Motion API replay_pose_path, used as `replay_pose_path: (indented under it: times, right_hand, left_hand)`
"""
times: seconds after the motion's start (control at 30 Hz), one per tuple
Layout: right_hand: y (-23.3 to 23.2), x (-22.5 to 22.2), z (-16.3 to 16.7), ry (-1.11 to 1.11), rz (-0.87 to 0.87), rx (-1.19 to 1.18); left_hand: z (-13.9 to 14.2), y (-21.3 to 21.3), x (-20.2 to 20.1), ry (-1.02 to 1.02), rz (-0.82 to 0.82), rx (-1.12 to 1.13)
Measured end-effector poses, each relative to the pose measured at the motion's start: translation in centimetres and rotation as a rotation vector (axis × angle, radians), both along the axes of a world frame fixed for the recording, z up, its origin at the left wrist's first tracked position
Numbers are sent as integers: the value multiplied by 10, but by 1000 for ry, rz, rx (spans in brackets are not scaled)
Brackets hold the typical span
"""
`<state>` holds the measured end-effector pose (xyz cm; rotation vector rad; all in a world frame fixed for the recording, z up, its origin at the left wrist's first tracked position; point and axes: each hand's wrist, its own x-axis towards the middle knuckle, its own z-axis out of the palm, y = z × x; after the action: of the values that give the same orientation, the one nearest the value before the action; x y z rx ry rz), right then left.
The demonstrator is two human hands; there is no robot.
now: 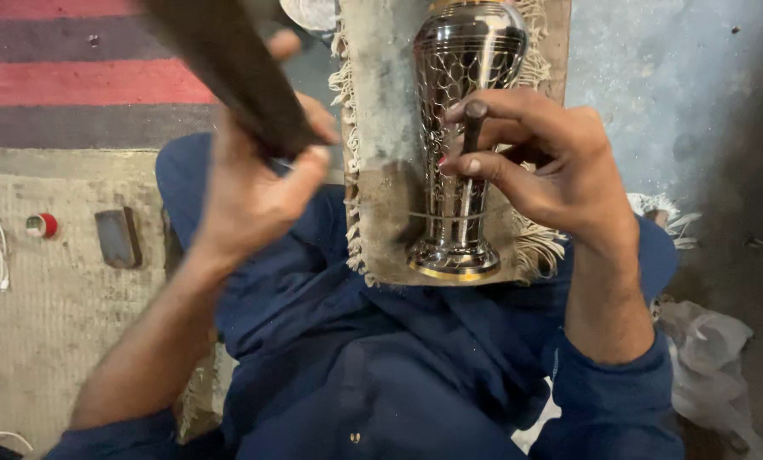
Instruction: The person sits cross-legged on the floor with a brass vase resting on a cloth pad and engraves a decorative pattern into its surface. They hold a chisel against the vase with one hand and strike it with a wooden mallet held in the other hand, repositioning the chisel repeatedly to work along the pattern, and briefly adjust a string tied around the vase.
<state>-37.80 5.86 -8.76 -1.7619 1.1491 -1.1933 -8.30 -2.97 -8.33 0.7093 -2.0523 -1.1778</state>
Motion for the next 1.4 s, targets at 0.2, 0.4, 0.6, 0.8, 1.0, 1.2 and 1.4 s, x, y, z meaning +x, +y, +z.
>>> replay_pose_path:
  times: [0.2,0.4,0.6,0.8,1.0,1.2,1.4]
  right_hand:
    - [-3,3,12,230,-58,-104]
    - [-10,-2,16,152,120,-95]
    - [-7,-17,-11,-121,76,-32]
    - [26,-53,-25,-410,-267,-86]
    - [64,-37,-22,-416,-525,48]
    - [72,3,-31,-635,-655,133]
    - [69,17,-34,-769,-672,90]
  left_hand:
    - [-9,-11,12,-50,131,56]
    - [18,-9,13,-232,239,-354]
    - [15,1,28,-505,266,-680]
    - [-14,-7,57,-617,286,246]
    - [-35,-18,56,-402,-202,48]
    - [-6,41,-13,-82,-75,-370]
    - [2,83,-84,-34,-316,-782]
